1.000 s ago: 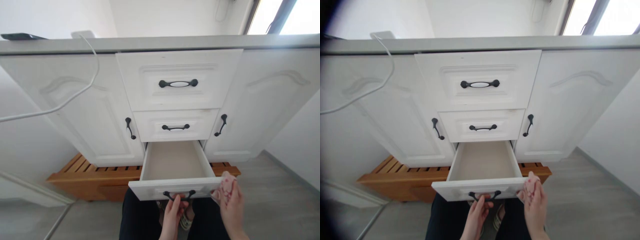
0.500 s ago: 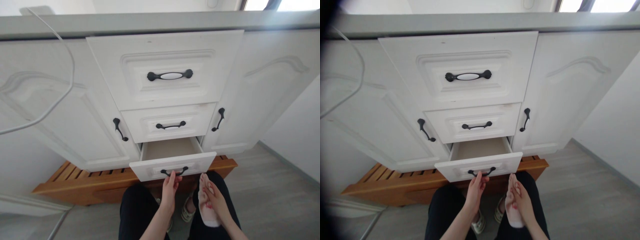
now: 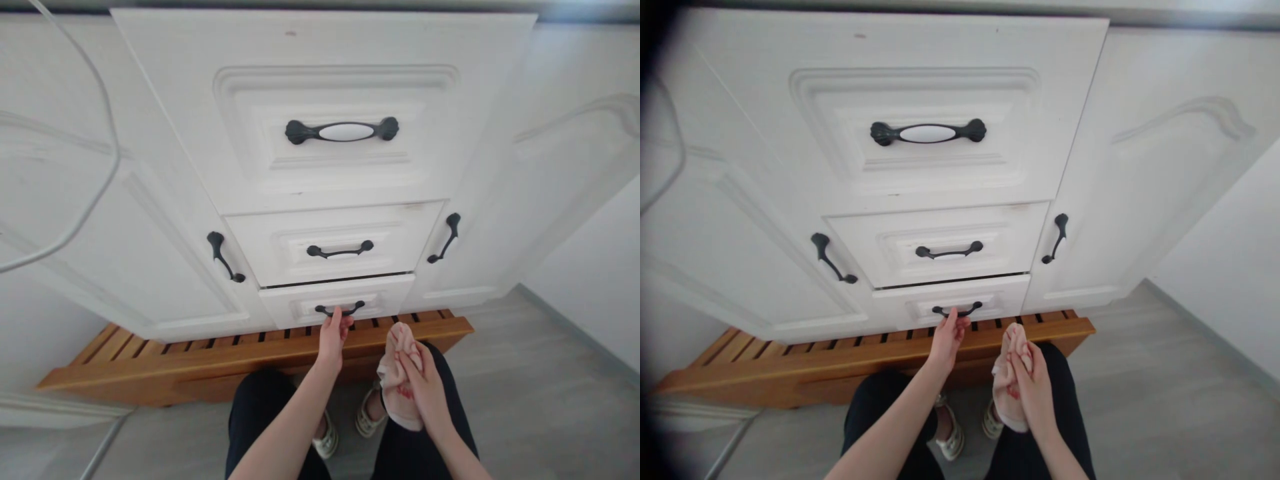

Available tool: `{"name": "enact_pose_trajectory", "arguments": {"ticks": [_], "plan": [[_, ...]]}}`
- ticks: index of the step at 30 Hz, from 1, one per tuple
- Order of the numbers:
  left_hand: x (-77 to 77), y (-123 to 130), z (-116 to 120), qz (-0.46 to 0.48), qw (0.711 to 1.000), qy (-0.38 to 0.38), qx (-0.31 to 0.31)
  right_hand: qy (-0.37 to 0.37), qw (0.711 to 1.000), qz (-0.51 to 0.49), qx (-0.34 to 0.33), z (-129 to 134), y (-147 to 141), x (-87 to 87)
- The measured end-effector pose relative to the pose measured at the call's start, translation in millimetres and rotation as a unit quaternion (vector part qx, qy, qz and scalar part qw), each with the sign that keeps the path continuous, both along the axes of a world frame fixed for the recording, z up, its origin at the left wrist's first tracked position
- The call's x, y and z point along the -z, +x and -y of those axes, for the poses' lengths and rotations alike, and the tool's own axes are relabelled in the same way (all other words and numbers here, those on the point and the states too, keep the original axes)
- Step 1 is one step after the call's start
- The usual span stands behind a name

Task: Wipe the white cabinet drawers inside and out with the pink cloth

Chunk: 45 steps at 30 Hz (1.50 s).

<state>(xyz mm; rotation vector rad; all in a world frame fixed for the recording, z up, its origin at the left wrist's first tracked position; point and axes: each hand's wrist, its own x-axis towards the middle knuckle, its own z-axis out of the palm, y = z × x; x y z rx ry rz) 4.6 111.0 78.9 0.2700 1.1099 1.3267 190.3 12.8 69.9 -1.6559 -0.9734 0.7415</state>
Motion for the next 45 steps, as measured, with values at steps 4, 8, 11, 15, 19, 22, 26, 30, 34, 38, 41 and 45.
{"name": "enact_pose_trajectory", "arguments": {"ticks": [4, 8, 11, 15, 19, 22, 26, 30, 34, 38, 41, 45], "plan": [[-1.3, -1, -10, -0.002, 1.0, 0.001, 0.001, -0.007, 1.0, -0.009, 0.012, -7, -5, -1.4], [-0.3, -2, -13, -0.009, 1.0, 0.0, 0.009, -0.011, 0.999, -0.036, 0.032, -12, -8, -10.2], [1.7, -3, -13, -0.012, 1.0, -0.003, 0.013, -0.027, 0.987, -0.153, 0.043, -14, -16, -19.4], [4.0, -4, -15, -0.009, 1.0, 0.0, 0.019, -0.062, 0.93, -0.361, 0.019, -13, -29, -28.6], [2.3, -4, -18, -0.011, 1.0, -0.002, 0.022, -0.071, 0.91, -0.408, 0.008, -8, -35, -35.3], [-0.3, -5, -19, -0.015, 1.0, -0.006, 0.023, -0.084, 0.905, -0.416, 0.025, -3, -35, -41.4], [-1.3, -7, -21, -0.014, 0.999, -0.003, 0.034, -0.079, 0.906, -0.414, 0.035, 5, -34, -47.5], [-0.4, -9, -21, -0.011, 0.999, 0.018, 0.042, -0.069, 0.91, -0.408, 0.029, 16, -38, -48.0], [3.3, -9, -22, -0.018, 0.998, 0.036, 0.046, -0.074, 0.871, -0.486, -0.003, 22, -40, -48.9], [7.0, -10, -18, -0.038, 0.997, 0.041, 0.049, -0.136, 0.801, -0.579, -0.067, 28, -38, -64.2], [12.7, -12, 2, -0.062, 0.996, 0.032, 0.06, -0.125, 0.784, -0.6, -0.101, 36, -36, -78.0], [19.7, -13, 59, -0.109, 0.99, 0.024, 0.081, -0.093, 0.79, -0.596, -0.108, 46, -34, -81.5]]}}
